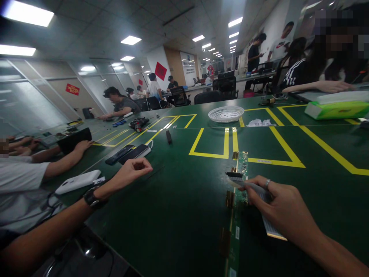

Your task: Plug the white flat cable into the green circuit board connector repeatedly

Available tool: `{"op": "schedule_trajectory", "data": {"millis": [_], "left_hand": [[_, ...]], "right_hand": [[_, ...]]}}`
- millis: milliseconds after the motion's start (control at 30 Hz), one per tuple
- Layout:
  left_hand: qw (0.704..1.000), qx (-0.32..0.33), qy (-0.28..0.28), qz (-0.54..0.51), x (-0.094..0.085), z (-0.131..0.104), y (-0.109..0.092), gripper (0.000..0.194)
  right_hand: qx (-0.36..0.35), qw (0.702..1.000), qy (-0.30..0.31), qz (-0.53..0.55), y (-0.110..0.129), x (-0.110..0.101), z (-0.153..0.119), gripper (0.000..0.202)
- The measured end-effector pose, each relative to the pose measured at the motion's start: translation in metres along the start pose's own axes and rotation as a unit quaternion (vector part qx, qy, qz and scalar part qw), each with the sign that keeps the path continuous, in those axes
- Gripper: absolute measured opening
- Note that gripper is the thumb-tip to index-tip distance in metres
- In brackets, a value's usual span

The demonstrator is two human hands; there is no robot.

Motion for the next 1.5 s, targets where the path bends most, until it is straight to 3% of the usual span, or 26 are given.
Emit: {"op": "schedule_trajectory", "data": {"millis": [200, 533, 967, 1267, 1367, 1500], "left_hand": [[0.999, 0.011, -0.016, 0.043, 0.005, -0.005, -0.006, 0.024], [0.976, 0.075, -0.12, 0.163, 0.003, -0.008, 0.004, 0.005], [0.944, 0.06, -0.046, 0.32, 0.031, -0.006, 0.025, 0.036], [0.926, 0.048, -0.048, 0.371, 0.025, -0.006, 0.027, 0.038], [0.92, 0.043, -0.052, 0.387, 0.024, -0.01, 0.039, 0.039], [0.91, 0.058, -0.078, 0.404, 0.026, -0.009, 0.078, 0.04]], "right_hand": [[0.003, 1.0, -0.005, -0.006, -0.002, 0.002, 0.001, 0.036], [-0.027, 1.0, -0.015, -0.006, 0.002, 0.0, 0.001, 0.037], [-0.05, 0.999, 0.001, -0.003, 0.003, 0.004, 0.0, 0.031], [-0.058, 0.998, 0.018, 0.024, 0.005, 0.004, 0.0, 0.023], [-0.062, 0.997, 0.025, 0.04, 0.012, 0.005, -0.001, 0.022], [-0.047, 0.995, 0.038, 0.081, 0.019, 0.005, -0.001, 0.024]]}}
Point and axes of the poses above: each hand's wrist, its own z-axis towards the middle knuckle, its own x-axis out of the palm, y = z × x, the point moved 3 cm from there along z, towards the middle knuckle, and after that the axes turned 7 degrees about y, right-handed, at the moved point
